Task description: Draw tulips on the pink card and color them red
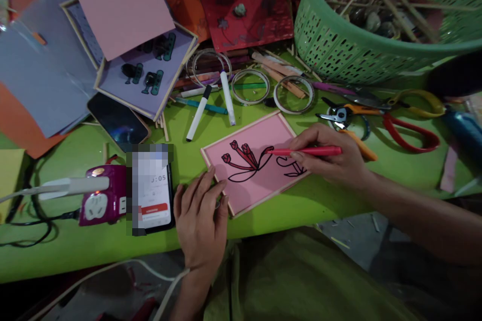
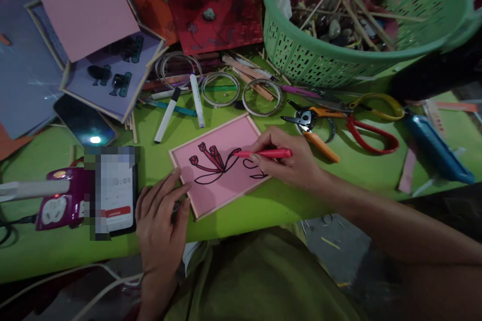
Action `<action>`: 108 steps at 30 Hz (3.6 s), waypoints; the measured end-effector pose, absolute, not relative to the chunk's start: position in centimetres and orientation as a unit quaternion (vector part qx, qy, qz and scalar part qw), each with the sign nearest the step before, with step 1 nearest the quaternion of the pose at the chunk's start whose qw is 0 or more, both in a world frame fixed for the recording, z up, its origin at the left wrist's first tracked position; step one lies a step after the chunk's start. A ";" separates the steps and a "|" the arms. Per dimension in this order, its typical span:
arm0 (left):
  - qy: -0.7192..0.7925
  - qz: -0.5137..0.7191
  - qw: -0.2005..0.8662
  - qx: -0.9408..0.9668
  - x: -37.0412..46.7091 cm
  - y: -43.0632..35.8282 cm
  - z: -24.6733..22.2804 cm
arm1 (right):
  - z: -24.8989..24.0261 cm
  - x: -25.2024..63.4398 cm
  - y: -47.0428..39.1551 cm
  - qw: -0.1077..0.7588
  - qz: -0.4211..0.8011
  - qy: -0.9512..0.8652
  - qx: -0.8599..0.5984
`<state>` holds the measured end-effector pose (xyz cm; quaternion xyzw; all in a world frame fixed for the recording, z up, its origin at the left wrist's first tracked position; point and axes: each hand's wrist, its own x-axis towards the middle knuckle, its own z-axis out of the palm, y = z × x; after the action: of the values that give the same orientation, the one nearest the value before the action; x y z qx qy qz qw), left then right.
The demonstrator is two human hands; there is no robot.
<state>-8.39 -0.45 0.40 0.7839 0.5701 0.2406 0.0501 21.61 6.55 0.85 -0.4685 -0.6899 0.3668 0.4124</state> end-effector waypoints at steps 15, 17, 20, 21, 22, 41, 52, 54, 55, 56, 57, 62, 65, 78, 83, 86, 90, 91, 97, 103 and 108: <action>0.569 0.245 0.047 0.783 -8.4 -0.4 0.5 | 1.5 21.0 6.7 0.431 0.308 -0.710 -0.464; 0.570 0.245 0.047 0.783 -8.4 -0.4 0.5 | 1.7 20.9 6.8 0.430 0.299 -0.703 -0.480; 0.570 0.245 0.049 0.783 -8.4 -0.5 0.6 | 2.0 20.9 6.8 0.436 0.287 -0.692 -0.498; 0.571 0.245 0.049 0.782 -8.4 -0.5 0.6 | 2.1 21.0 6.7 0.439 0.284 -0.690 -0.500; 0.571 0.245 0.050 0.782 -8.4 -0.5 0.5 | 2.1 21.0 6.7 0.440 0.282 -0.688 -0.503; 0.573 0.241 0.058 0.781 -8.4 -0.5 0.6 | 2.0 21.0 6.7 0.443 0.288 -0.689 -0.497; 0.579 0.245 0.066 0.775 -8.4 -0.5 0.6 | 1.9 21.1 6.6 0.442 0.298 -0.686 -0.495; 0.581 0.244 0.069 0.773 -8.4 -0.5 0.6 | 1.9 21.1 6.6 0.438 0.301 -0.687 -0.496; 0.582 0.244 0.068 0.773 -8.4 -0.5 0.6 | 1.8 21.1 6.6 0.438 0.305 -0.690 -0.489; 0.581 0.243 0.067 0.774 -8.4 -0.5 0.6 | 1.8 21.1 6.6 0.439 0.309 -0.694 -0.480; 0.579 0.244 0.064 0.775 -8.4 -0.5 0.6 | 1.8 21.1 6.6 0.441 0.313 -0.696 -0.472; 0.580 0.245 0.062 0.774 -8.4 -0.5 0.5 | 2.0 20.9 6.6 0.446 0.304 -0.683 -0.493; 0.581 0.247 0.067 0.773 -8.5 -0.5 0.5 | 2.1 21.0 6.6 0.442 0.306 -0.680 -0.498; 0.580 0.243 0.065 0.775 -8.5 -0.5 0.6 | 1.9 21.1 6.6 0.445 0.305 -0.683 -0.492; 0.576 0.242 0.055 0.779 -8.4 -0.5 0.7 | 1.4 21.2 6.5 0.442 0.328 -0.699 -0.458; 0.579 0.238 0.057 0.778 -8.4 -0.5 0.8 | 1.3 21.4 6.4 0.422 0.343 -0.708 -0.451; 0.578 0.236 0.059 0.779 -8.4 -0.5 0.8 | 1.4 21.5 6.3 0.422 0.332 -0.702 -0.468; 0.579 0.236 0.059 0.778 -8.4 -0.5 0.7 | 1.4 21.4 6.2 0.424 0.325 -0.701 -0.473; 0.574 0.244 0.055 0.780 -8.2 -0.5 0.5 | 1.3 21.3 6.4 0.421 0.311 -0.729 -0.441; 0.571 0.246 0.053 0.781 -8.2 -0.5 0.6 | 1.0 21.5 6.4 0.417 0.317 -0.738 -0.427; 0.573 0.243 0.055 0.781 -8.2 -0.5 0.7 | 0.9 21.6 6.4 0.415 0.322 -0.735 -0.429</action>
<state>-8.23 -0.52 0.68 0.7807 0.5731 0.2429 0.0554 21.63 6.35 0.90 -0.4289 -0.7350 0.3218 0.4150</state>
